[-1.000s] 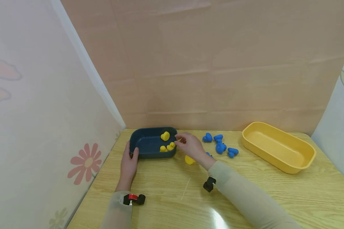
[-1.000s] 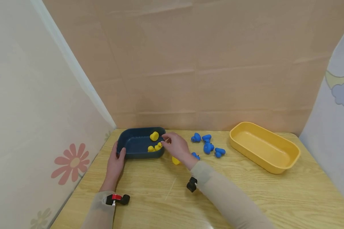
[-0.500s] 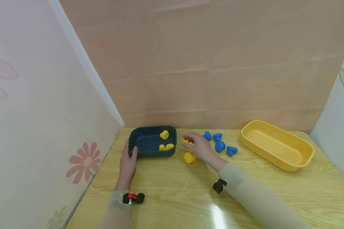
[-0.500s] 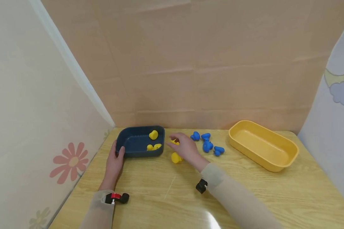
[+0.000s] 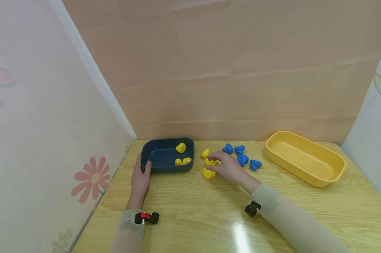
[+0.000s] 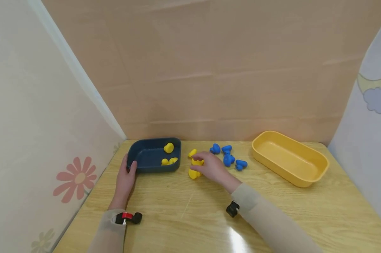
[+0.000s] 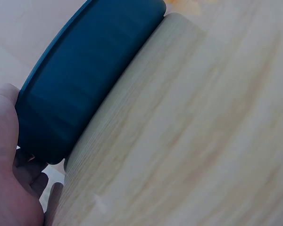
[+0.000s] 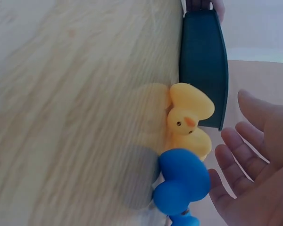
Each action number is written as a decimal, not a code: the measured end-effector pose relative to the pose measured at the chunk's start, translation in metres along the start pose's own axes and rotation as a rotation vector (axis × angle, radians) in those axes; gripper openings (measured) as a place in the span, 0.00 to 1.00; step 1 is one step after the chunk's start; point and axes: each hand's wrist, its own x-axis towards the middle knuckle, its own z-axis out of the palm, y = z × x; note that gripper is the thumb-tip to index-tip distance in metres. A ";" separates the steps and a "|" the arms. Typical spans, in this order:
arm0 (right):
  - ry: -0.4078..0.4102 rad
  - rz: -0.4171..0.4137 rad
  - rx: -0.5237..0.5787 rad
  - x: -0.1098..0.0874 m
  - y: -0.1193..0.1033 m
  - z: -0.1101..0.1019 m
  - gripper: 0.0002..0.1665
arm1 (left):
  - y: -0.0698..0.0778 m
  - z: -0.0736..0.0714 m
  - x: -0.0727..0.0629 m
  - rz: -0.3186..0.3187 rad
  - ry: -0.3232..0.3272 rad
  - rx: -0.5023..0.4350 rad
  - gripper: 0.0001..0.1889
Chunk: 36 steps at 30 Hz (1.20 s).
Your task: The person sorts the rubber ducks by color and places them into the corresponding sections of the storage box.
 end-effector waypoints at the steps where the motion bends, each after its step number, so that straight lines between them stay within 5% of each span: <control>1: -0.006 -0.003 -0.006 -0.001 0.001 0.000 0.26 | 0.000 0.000 0.000 -0.001 -0.001 0.000 0.42; 19: -0.093 -0.042 -0.052 -0.009 0.011 0.003 0.27 | 0.000 -0.001 0.002 -0.006 0.001 0.003 0.42; 36: -0.074 -0.087 -0.130 -0.012 0.020 0.012 0.29 | 0.000 0.000 0.000 -0.007 -0.005 -0.012 0.42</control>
